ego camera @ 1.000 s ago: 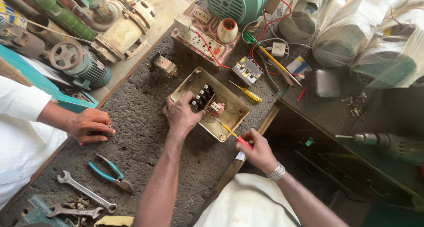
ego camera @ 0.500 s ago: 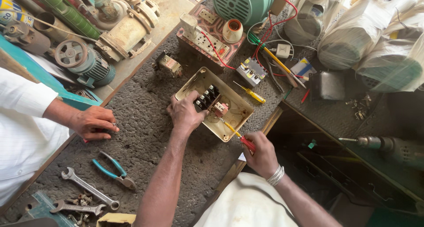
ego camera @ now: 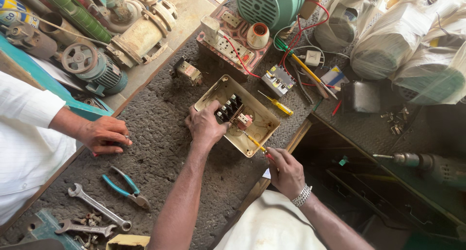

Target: The person uses a screwdriver to tighten screws on an electrical component inside a plastic enclosure. They adjust the component's position and continue tightening multiple screws while another person sits nearby.

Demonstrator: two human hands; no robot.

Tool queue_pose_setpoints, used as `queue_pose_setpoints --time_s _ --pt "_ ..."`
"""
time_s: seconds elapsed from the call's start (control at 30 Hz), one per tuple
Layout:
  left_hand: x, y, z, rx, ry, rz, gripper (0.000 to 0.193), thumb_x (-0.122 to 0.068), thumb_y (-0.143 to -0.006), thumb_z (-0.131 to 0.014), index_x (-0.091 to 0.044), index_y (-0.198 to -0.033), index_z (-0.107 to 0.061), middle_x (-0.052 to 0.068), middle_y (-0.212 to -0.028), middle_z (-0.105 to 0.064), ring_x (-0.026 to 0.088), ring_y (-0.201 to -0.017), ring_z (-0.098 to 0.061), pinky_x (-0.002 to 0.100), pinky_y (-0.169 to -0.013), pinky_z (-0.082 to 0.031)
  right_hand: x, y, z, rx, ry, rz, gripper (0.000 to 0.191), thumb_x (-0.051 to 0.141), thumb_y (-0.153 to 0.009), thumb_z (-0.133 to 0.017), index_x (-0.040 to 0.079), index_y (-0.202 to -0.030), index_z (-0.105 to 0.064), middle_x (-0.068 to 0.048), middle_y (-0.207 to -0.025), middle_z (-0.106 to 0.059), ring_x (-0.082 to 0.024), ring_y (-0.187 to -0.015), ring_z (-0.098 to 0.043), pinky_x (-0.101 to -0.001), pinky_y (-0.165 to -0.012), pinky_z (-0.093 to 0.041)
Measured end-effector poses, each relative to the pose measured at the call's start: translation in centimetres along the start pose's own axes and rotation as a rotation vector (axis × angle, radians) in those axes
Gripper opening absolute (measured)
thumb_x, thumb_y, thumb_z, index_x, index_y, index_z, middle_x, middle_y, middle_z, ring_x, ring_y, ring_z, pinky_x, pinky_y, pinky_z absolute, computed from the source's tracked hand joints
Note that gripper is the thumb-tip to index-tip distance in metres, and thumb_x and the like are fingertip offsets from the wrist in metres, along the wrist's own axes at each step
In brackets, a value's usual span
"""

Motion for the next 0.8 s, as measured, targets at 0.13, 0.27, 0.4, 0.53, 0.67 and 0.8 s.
queue_pose_setpoints --time_s 0.13,0.27,0.4,0.53,0.67,0.8 --pt "0.2 0.0 0.1 -0.015 -0.019 0.011 0.057 -0.028 -0.064 -0.093 -0.023 -0.114 -0.067 0.004 -0.116 -0.071 0.036 -0.136 -0.041 0.067 -0.110 -0.029 -4.0 0.8 -2.8 0.168 -0.668 -0.582 0.026 0.010 -0.096 -0.070 0.001 -0.121 -0.071 -0.013 -0.098 -0.077 -0.017 -0.071 -0.069 -0.0296 -0.059 -0.053" --pt "0.1 0.0 0.1 -0.016 -0.014 -0.013 0.056 -0.028 -0.063 -0.093 -0.021 -0.111 -0.065 0.003 -0.117 -0.070 0.037 -0.134 -0.041 0.068 -0.107 -0.030 -4.7 0.5 -2.3 0.143 -0.628 -0.501 0.033 0.009 -0.088 -0.074 -0.001 -0.119 -0.065 -0.014 -0.094 -0.073 -0.016 -0.071 -0.065 -0.0282 -0.061 -0.052" --pt "0.1 0.0 0.1 0.008 -0.026 0.021 0.052 -0.029 -0.065 -0.091 -0.021 -0.110 -0.065 0.003 -0.117 -0.071 0.035 -0.133 -0.044 0.067 -0.108 -0.033 -0.3 0.7 -0.2 -0.055 0.024 0.088 0.032 0.009 -0.091 -0.070 0.007 -0.122 -0.064 -0.014 -0.103 -0.072 -0.022 -0.085 -0.070 -0.0298 -0.071 -0.058" --pt "-0.1 0.0 0.3 -0.005 -0.032 0.014 0.053 -0.028 -0.064 -0.092 -0.021 -0.110 -0.066 0.003 -0.114 -0.071 0.037 -0.135 -0.041 0.069 -0.108 -0.028 -5.4 1.4 -3.4 0.212 -0.635 -0.636 0.027 0.011 -0.095 -0.071 0.004 -0.121 -0.074 -0.011 -0.099 -0.080 -0.015 -0.067 -0.068 -0.0298 -0.053 -0.052" --pt "-0.2 0.3 0.3 -0.027 -0.004 -0.020 0.053 -0.028 -0.063 -0.092 -0.020 -0.109 -0.066 0.003 -0.117 -0.070 0.037 -0.134 -0.041 0.069 -0.106 -0.030 -5.3 0.9 -2.9 0.218 -0.683 -0.509 0.036 0.012 -0.092 -0.076 -0.001 -0.124 -0.068 -0.016 -0.106 -0.076 -0.019 -0.083 -0.070 -0.0322 -0.067 -0.055" --pt "0.5 -0.1 -0.3 0.026 -0.039 0.033 0.053 -0.028 -0.067 -0.090 -0.022 -0.113 -0.066 -0.001 -0.113 -0.074 0.035 -0.135 -0.042 0.067 -0.112 -0.030 -1.1 1.2 -1.1 0.030 0.035 0.012 0.033 0.011 -0.091 -0.069 0.008 -0.124 -0.067 -0.010 -0.109 -0.076 -0.024 -0.089 -0.074 -0.0321 -0.076 -0.060"
Point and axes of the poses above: each hand's wrist, its own y-axis away from the middle knuckle, its own z-axis out of the back of the hand, x = y × z, the point moved 7 cm from there along -y, towards the middle knuckle
